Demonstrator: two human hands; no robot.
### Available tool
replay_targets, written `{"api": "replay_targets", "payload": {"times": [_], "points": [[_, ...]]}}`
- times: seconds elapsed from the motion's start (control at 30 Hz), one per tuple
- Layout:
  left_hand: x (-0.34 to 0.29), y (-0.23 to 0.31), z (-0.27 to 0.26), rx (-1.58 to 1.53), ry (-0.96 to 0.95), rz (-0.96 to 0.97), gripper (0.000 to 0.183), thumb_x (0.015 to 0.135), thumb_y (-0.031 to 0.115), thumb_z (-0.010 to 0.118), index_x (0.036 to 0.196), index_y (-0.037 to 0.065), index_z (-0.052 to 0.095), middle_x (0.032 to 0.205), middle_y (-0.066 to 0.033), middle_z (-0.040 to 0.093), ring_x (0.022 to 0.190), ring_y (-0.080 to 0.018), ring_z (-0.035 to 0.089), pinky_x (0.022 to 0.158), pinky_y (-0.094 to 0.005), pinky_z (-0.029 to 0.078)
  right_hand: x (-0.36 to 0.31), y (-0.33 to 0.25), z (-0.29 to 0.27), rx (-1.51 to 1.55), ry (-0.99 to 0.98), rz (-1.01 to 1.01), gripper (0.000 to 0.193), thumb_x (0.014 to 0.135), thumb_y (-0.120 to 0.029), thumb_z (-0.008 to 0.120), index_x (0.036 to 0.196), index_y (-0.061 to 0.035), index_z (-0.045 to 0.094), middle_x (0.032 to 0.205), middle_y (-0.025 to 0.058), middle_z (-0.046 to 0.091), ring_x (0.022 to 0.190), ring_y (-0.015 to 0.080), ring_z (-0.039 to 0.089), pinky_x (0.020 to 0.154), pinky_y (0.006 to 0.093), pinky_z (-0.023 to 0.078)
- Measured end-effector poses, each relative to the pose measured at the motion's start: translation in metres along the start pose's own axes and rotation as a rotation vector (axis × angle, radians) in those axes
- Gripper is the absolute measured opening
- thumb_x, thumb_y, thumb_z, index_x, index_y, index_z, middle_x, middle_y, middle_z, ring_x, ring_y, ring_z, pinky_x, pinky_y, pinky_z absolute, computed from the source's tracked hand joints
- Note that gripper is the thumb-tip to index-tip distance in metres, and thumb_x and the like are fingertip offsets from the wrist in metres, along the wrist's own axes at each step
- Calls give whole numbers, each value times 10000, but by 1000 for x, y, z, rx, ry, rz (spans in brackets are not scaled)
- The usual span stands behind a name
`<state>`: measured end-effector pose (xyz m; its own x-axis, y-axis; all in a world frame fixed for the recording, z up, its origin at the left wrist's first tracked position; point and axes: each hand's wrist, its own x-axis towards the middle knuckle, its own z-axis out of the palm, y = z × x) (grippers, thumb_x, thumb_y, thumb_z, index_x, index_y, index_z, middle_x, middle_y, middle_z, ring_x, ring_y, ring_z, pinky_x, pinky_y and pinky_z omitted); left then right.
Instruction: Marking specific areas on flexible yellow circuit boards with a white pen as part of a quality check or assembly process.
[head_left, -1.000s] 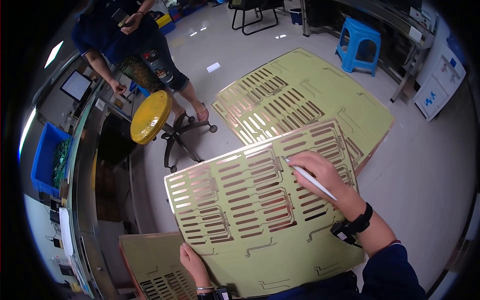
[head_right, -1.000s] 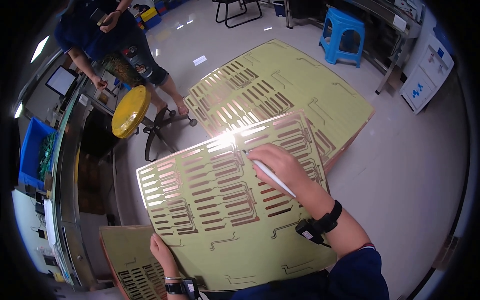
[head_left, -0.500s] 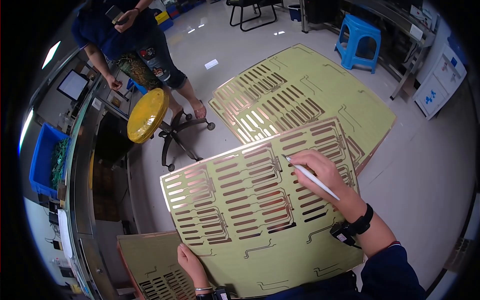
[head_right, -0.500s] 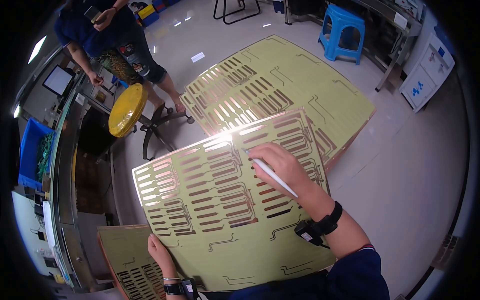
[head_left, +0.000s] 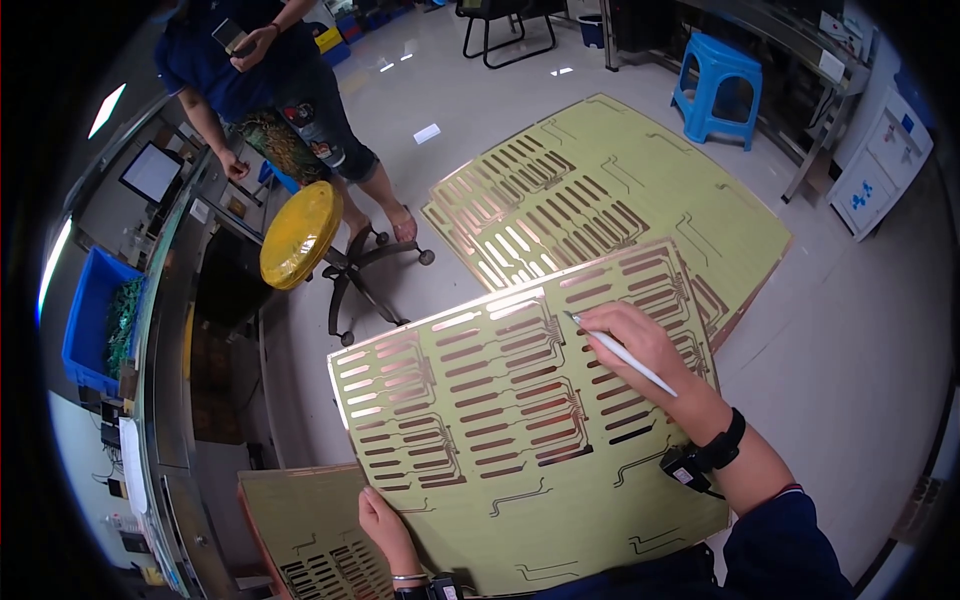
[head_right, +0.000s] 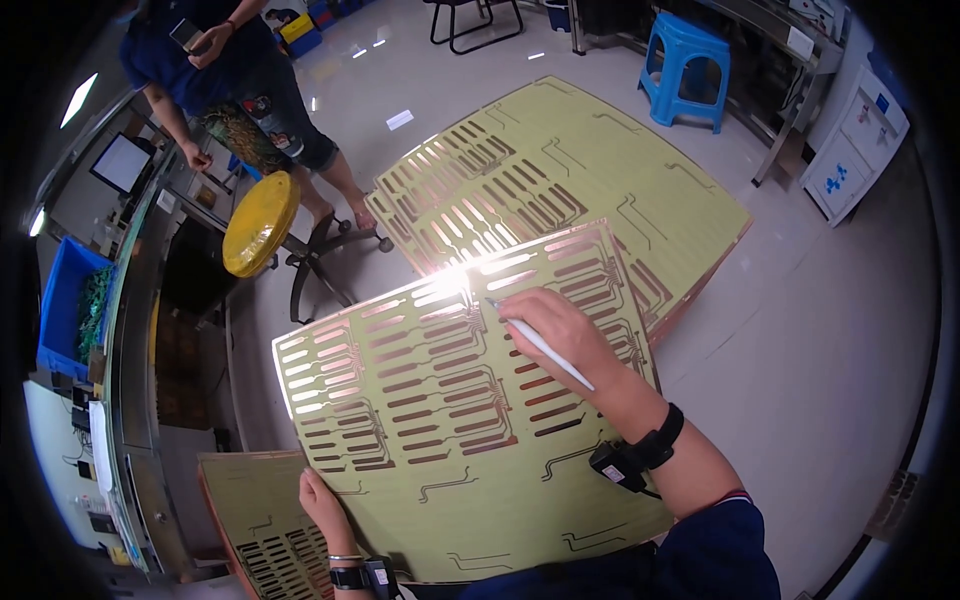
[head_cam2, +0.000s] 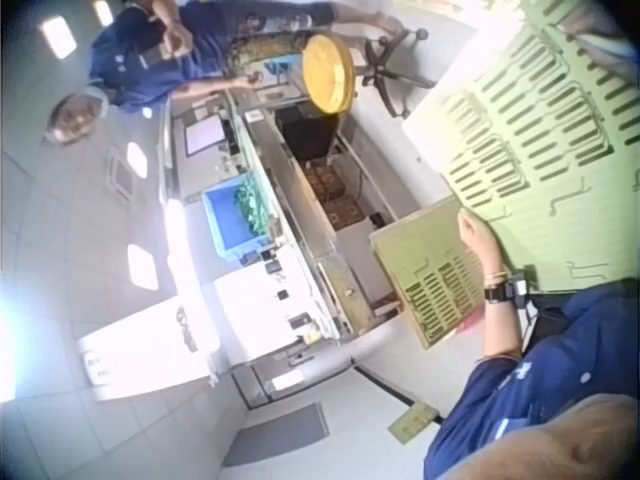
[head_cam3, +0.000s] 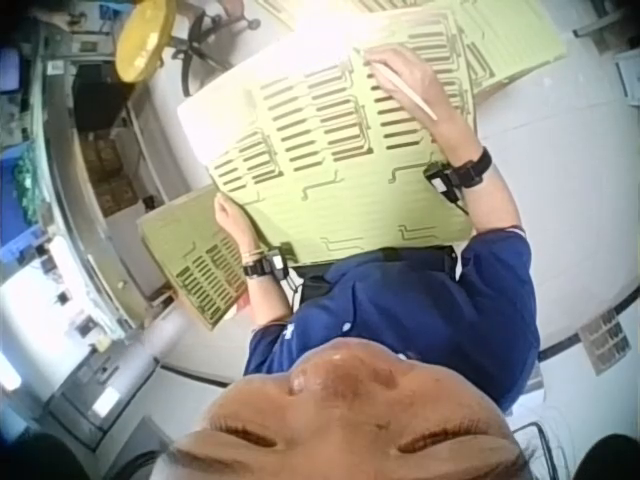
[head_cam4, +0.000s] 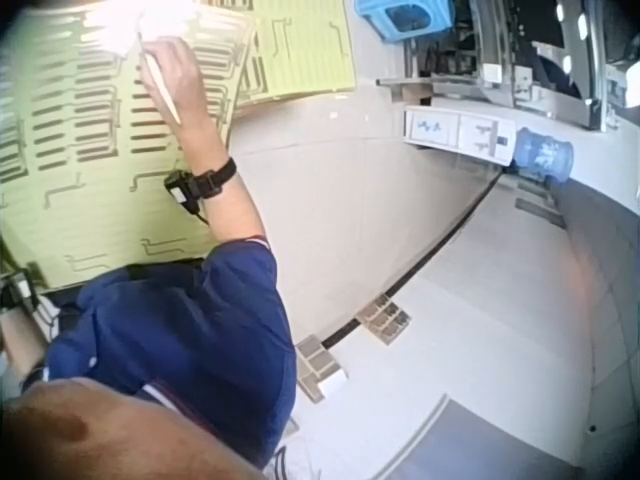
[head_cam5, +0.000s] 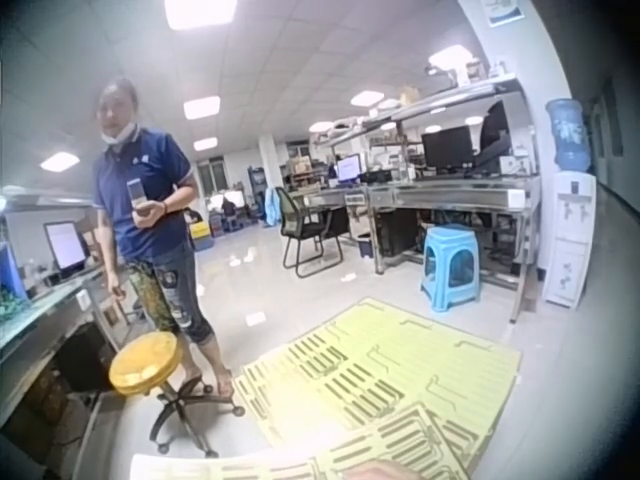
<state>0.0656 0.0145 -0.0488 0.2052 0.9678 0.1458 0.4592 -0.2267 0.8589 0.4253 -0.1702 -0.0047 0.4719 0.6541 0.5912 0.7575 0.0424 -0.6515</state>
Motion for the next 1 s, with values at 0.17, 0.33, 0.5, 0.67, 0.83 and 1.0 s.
{"api": "replay_targets", "payload": {"times": [0.17,0.33,0.5,0.67,0.83,1.0], "points": [[0,-2,0,10,7,2,369,999,225,397,724,-15,448,638,0,464,618,-65,367,560,-248,359,0,0,-1,-19,-6,-25,203,768,-2,641,967,-37,619,913,94,604,818,240,604,714,319,508],[2,-9,-1,32,22,21,372,995,220,402,710,-17,435,615,-2,442,604,-72,346,541,-258,344,1,-4,-4,-17,-27,-7,181,771,-1,639,950,-29,641,932,94,611,828,236,607,721,314,510],[3,-12,-1,47,23,28,375,994,213,404,689,-4,384,600,5,377,597,-76,307,519,-271,310,4,-3,-2,-28,-25,-9,196,780,-2,631,974,-30,636,957,99,615,848,246,607,740,322,508],[2,-9,-1,30,17,25,375,993,209,404,682,3,372,602,10,356,598,-76,292,517,-269,297,5,-4,-2,-31,-20,-1,200,791,-3,620,988,-31,630,975,103,618,868,256,607,754,332,505],[2,-14,-2,19,15,17,376,994,208,403,680,5,371,610,17,352,604,-73,291,520,-265,297,5,-1,2,-21,-6,0,194,792,-4,623,985,-27,629,964,109,622,868,267,607,758,330,502],[1,-7,-6,44,-33,-9,373,1007,234,383,744,-13,478,681,14,486,661,-56,376,596,-238,363,7,0,1,-24,22,-3,192,786,-1,626,976,-25,631,949,115,625,865,272,607,761,335,501]]}}
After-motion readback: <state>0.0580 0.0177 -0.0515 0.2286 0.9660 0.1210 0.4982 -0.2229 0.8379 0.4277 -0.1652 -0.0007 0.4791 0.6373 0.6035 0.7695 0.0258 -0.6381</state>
